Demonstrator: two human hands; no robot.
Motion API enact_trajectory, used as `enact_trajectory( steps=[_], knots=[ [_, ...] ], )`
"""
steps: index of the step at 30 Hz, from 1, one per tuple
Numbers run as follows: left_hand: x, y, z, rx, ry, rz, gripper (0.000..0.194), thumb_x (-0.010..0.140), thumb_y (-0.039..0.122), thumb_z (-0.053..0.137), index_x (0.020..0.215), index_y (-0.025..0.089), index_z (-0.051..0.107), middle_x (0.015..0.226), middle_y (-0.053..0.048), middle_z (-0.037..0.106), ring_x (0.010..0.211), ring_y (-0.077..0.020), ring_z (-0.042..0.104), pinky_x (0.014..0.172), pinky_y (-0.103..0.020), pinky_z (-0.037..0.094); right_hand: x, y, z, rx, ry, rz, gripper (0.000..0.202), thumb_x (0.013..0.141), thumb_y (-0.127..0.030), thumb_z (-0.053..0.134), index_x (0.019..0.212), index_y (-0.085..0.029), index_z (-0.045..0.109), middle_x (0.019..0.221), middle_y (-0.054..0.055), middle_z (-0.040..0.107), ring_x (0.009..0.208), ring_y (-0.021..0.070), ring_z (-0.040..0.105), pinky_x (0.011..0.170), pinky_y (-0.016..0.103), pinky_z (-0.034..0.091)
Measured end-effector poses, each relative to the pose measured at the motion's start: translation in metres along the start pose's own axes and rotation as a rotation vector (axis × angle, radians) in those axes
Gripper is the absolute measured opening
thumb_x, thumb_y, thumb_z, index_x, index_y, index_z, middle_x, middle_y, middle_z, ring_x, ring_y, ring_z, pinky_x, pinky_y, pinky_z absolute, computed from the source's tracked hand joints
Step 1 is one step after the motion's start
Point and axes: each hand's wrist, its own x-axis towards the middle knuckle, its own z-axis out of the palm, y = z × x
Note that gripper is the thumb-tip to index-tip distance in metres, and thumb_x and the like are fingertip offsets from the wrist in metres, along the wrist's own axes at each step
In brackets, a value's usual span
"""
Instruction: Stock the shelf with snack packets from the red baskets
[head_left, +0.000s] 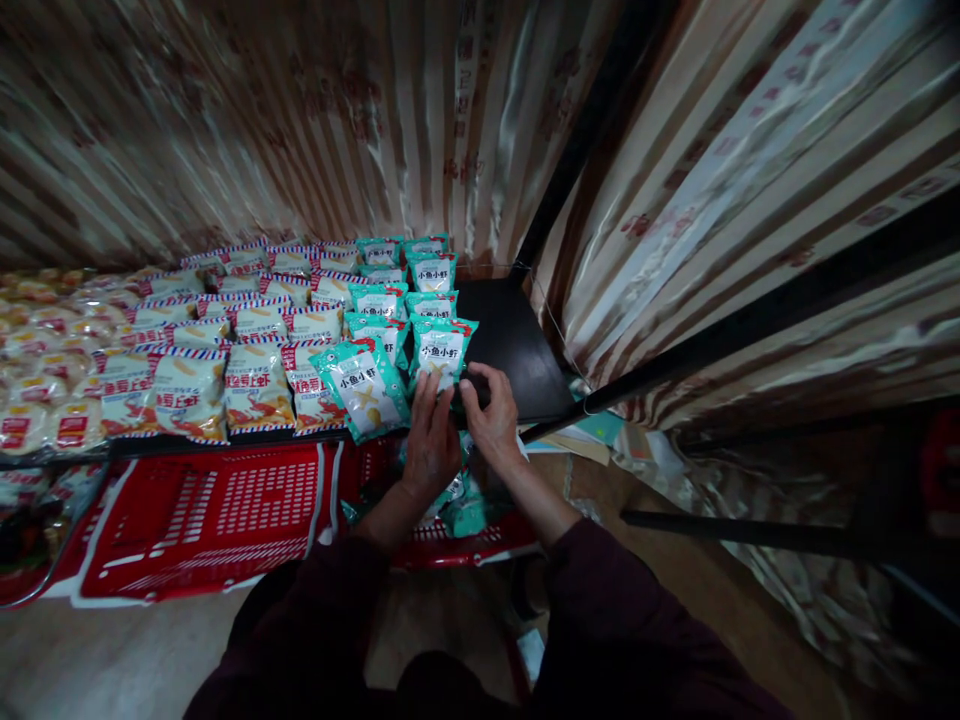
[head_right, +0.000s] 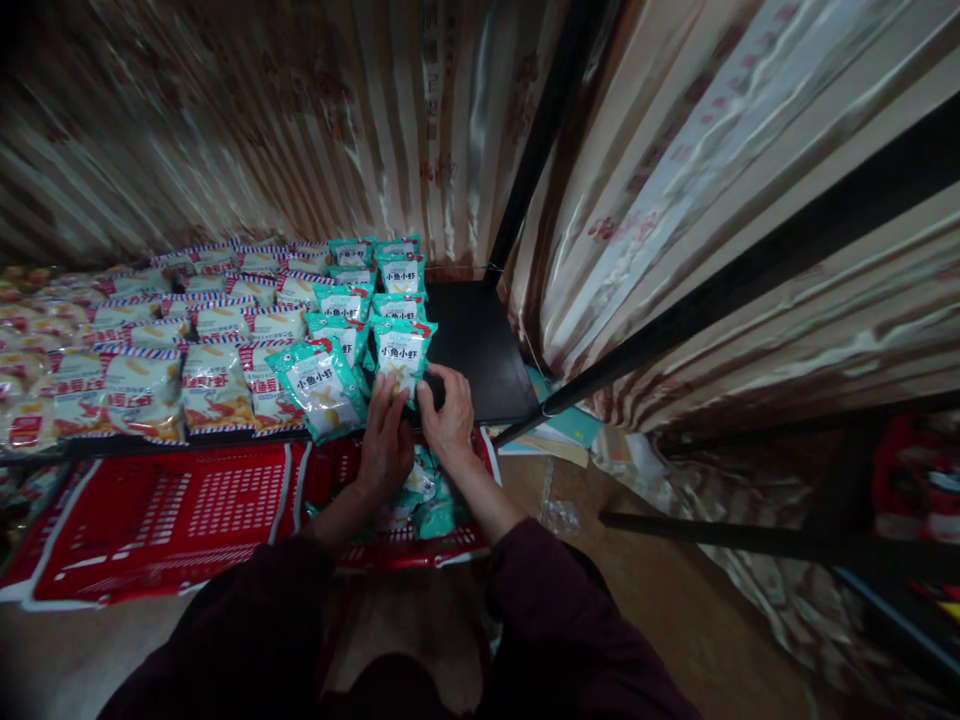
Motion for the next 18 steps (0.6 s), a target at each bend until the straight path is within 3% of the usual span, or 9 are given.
enact_trajectory(
  steps=[4, 10, 13, 16, 18],
  knots=[
    [-0.011, 0.000, -0.009, -0.045, -0.085, 0.027, 0.050, 0.086, 0.006, 0.031, 0.134, 0.016, 0.041, 0.138, -0.016, 0.047, 0.137, -0.0210, 0.033, 0.108, -0.046, 0.037, -0.015, -0.011, -0.011, 0.033, -0.083, -0.050, 0.024, 0.091, -0.034, 0.041, 0.096, -0.020, 0.059, 0.092, 0.007, 0.062, 0.089, 0.0199, 0.058, 0.083, 0.035, 0.048],
    [-0.033, -0.003, -0.023, -0.069, -0.235, -0.092, 0.037, 0.085, 0.009, 0.035, 0.115, 0.016, 0.054, 0.115, -0.013, 0.062, 0.109, -0.0172, 0.059, 0.092, -0.034, 0.051, -0.048, -0.005, -0.013, 0.064, -0.282, -0.139, 0.026, 0.090, -0.020, 0.035, 0.093, -0.021, 0.061, 0.085, 0.006, 0.063, 0.082, 0.0179, 0.059, 0.076, 0.031, 0.048],
    [-0.043, -0.014, -0.033, -0.024, -0.518, -0.246, 0.035, 0.081, 0.008, 0.038, 0.108, 0.017, 0.057, 0.103, -0.010, 0.066, 0.098, -0.0179, 0.063, 0.087, -0.033, 0.052, -0.065, 0.012, -0.002, 0.012, -0.442, -0.116, 0.028, 0.082, -0.012, 0.039, 0.095, -0.020, 0.062, 0.086, 0.006, 0.063, 0.082, 0.0183, 0.060, 0.075, 0.030, 0.048],
    [-0.055, -0.027, -0.041, 0.100, -0.967, -0.358, 0.032, 0.080, 0.010, 0.042, 0.107, 0.015, 0.060, 0.103, -0.011, 0.067, 0.098, -0.0208, 0.064, 0.087, -0.034, 0.050, -0.084, 0.025, 0.014, -0.042, -0.762, -0.011, 0.031, 0.078, -0.007, 0.040, 0.094, -0.020, 0.063, 0.087, 0.006, 0.066, 0.084, 0.0191, 0.062, 0.076, 0.030, 0.047],
    [-0.064, -0.035, -0.046, 0.150, -1.153, -0.358, 0.030, 0.081, 0.013, 0.046, 0.105, 0.014, 0.062, 0.105, -0.013, 0.068, 0.098, -0.0229, 0.064, 0.086, -0.035, 0.050, -0.099, 0.028, 0.026, -0.031, -0.950, 0.108, 0.029, 0.078, -0.008, 0.042, 0.093, -0.019, 0.063, 0.092, 0.008, 0.068, 0.088, 0.0203, 0.063, 0.077, 0.030, 0.046]
  ],
)
